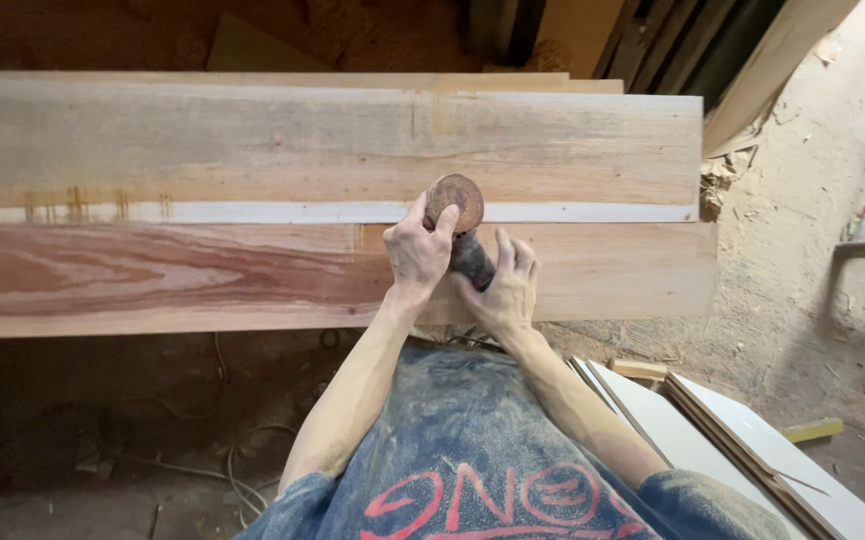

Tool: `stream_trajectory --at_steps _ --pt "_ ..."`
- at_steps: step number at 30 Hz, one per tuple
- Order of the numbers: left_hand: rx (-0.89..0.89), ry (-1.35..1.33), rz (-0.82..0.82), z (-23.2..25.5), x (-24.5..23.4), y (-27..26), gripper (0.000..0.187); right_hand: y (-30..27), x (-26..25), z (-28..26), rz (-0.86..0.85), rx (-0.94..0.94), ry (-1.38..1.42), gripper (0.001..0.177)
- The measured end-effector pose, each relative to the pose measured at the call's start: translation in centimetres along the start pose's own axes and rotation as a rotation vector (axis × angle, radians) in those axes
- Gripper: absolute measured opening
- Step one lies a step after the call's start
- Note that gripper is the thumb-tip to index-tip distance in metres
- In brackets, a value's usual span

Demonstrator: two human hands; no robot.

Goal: The person uses an orbital sander to smooth the surface of a large wooden plank. They move the sander back and forth along the length of the plank, applying consistent pressure to even out the wood grain.

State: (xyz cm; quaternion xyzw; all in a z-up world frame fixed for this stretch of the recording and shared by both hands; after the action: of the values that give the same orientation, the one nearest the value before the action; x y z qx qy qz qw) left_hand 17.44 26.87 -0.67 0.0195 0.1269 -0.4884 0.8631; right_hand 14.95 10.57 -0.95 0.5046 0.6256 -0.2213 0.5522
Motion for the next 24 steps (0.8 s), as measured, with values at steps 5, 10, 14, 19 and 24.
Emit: stream_trajectory --at_steps 5,10,14,19,24 --pt "-0.121 0.146 -0.197 -0.2 2.2 0.3 0.044 0.1 2.0 2.4 -0.248 0.280 0.157 0.088" --pt "-0.248 -0.172 -0.393 -1.7 3.2 -3.2 0.083 1.2 0.2 5.6 -0.302 0.522 1.035 0.083" --pt "-0.498 -0.444 -0.928 -1.4 8.4 -9.4 0.081 2.8 -2.8 5.6 -0.086 0.438 1.847 0.071" --pt "-0.555 -0.076 -0.754 0.5 9.7 -10.0 0.059 4.3 -4.5 9.0 0.053 0.440 1.367 0.063" --pt "-0.417 0.158 -0.613 2.0 9.4 -9.2 0.064 4.2 -3.9 10.5 0.190 0.561 1.295 0.056"
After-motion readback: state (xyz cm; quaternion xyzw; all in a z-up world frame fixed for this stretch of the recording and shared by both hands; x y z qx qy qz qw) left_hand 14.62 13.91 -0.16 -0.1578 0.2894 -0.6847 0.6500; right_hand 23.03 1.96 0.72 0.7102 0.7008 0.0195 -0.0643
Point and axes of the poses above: each hand's wrist, its own y-axis towards the middle knuckle, its own x-axis out of the palm, z = x × y, the point moved 6 cm from there along y, towards the middle knuckle, and after that the axes turned 14 degrees about -x, right-handed, at the moved point
